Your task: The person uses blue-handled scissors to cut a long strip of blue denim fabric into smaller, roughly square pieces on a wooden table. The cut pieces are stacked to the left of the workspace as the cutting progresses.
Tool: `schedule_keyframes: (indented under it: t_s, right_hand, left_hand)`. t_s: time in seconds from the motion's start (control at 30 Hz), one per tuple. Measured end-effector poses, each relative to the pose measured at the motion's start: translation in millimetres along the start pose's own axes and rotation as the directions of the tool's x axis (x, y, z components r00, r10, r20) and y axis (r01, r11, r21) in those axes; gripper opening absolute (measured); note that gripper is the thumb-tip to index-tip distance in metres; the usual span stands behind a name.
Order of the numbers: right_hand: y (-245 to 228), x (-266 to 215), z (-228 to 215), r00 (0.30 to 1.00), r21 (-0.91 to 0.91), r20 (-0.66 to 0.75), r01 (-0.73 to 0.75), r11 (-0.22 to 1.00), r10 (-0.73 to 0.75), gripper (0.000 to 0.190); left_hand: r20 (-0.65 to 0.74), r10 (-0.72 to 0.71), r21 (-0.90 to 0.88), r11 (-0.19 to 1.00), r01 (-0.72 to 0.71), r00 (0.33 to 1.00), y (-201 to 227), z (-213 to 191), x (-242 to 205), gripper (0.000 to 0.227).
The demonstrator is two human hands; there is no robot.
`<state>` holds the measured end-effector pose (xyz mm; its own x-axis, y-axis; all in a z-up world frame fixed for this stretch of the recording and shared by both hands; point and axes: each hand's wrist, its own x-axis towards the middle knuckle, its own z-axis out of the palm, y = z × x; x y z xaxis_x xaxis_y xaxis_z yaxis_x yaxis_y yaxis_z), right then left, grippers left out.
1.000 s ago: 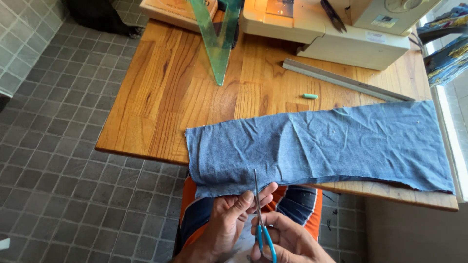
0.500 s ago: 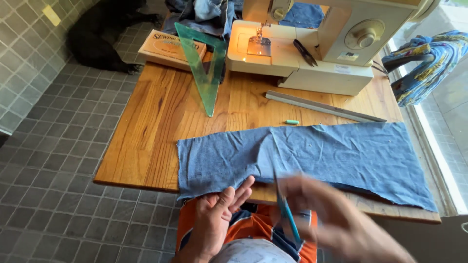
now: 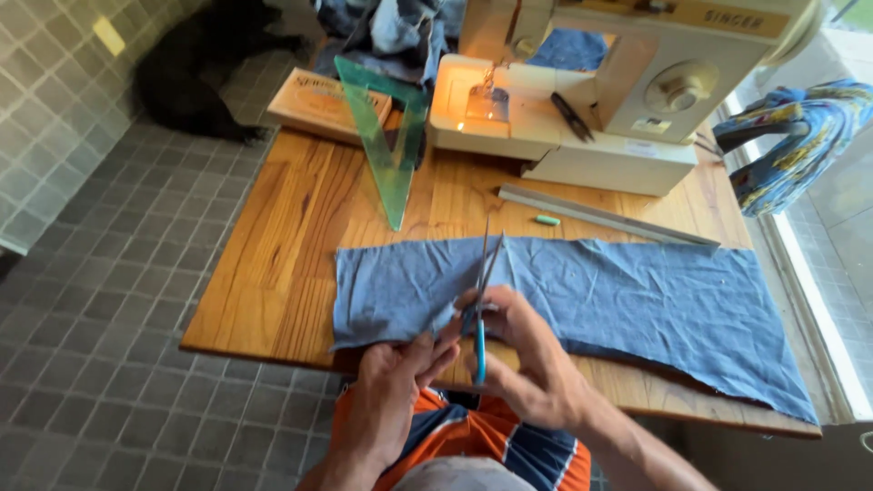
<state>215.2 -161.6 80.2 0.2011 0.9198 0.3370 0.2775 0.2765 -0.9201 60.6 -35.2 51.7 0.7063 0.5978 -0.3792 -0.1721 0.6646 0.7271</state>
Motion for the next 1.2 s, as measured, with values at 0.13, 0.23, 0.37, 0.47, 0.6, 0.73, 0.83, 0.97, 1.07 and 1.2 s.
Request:
schedule_keyframes:
  t_s: [0.13, 0.23, 0.37, 0.47, 0.6, 0.73, 0.83, 0.97, 1.07, 1.2]
  right_hand:
    - [1.2, -8.3, -0.7, 0.988, -0.084, 0.028, 0.155, 0.984, -0.153, 0.071]
    - [4.3, -7.0, 2.1, 0.985, -0.176, 0.018, 0.173, 0.969, -0.173, 0.066]
    - [16.6, -9.7, 1.9, 0.984, -0.156, -0.020, 0.174, 0.972, -0.179, 0.071]
    - [24.4, -13.8, 3.2, 0.980, -0.178, -0.040, 0.185, 0.967, -0.195, 0.077]
    - [27.0, -17.9, 1.5, 0.988, -0.136, -0.074, 0.124, 0.983, -0.135, 0.082]
    - [11.7, -15.9, 5.1, 0.992, -0.032, -0.091, 0.090, 0.995, -0.093, 0.074]
    - [-9.2, -26.1, 13.2, 0.994, 0.214, -0.081, 0.086, 0.973, -0.070, 0.062]
    - [-29.9, -55.5, 20.1, 0.897, 0.576, 0.006, -0.365, 0.732, 0.442, 0.045]
    - [-25.7, -79.1, 25.0, 0.827, 0.669, 0.160, -0.492, 0.557, 0.539, 0.049]
    - [1.6, -98.6, 31.6, 0.711, 0.685, 0.277, -0.618, 0.386, 0.646, 0.048]
  left_hand:
    - [-0.075, -0.054, 0.088, 0.994, 0.061, 0.996, -8.7, -2.6, 1.1, 0.038]
    - [-0.013, 0.005, -0.019, 1.000, -0.005, 1.000, -14.1, -2.3, 5.4, 0.039]
    - [-0.064, -0.038, -0.067, 0.997, 0.034, 0.997, -10.0, 6.9, 6.8, 0.040]
    - [-0.049, -0.008, -0.078, 0.997, 0.005, 0.999, -13.8, 5.3, 11.1, 0.037]
    - [-0.027, 0.001, -0.079, 0.997, -0.003, 1.000, -15.4, 6.9, 15.0, 0.037]
    - [-0.057, 0.001, -0.081, 0.997, -0.006, 0.998, -28.3, 3.3, 19.0, 0.039]
    - [-0.103, -0.020, -0.201, 0.980, -0.001, 0.994, -40.3, -5.8, 21.9, 0.022]
    - [-0.102, 0.083, -0.265, 0.958, -0.107, 0.991, -46.2, -5.3, 17.3, 0.054]
    - [-0.179, 0.065, -0.245, 0.964, -0.108, 0.982, -47.7, -2.2, 19.3, 0.039]
    - [-0.213, 0.063, -0.232, 0.966, -0.113, 0.975, -46.5, 3.8, 15.8, 0.039]
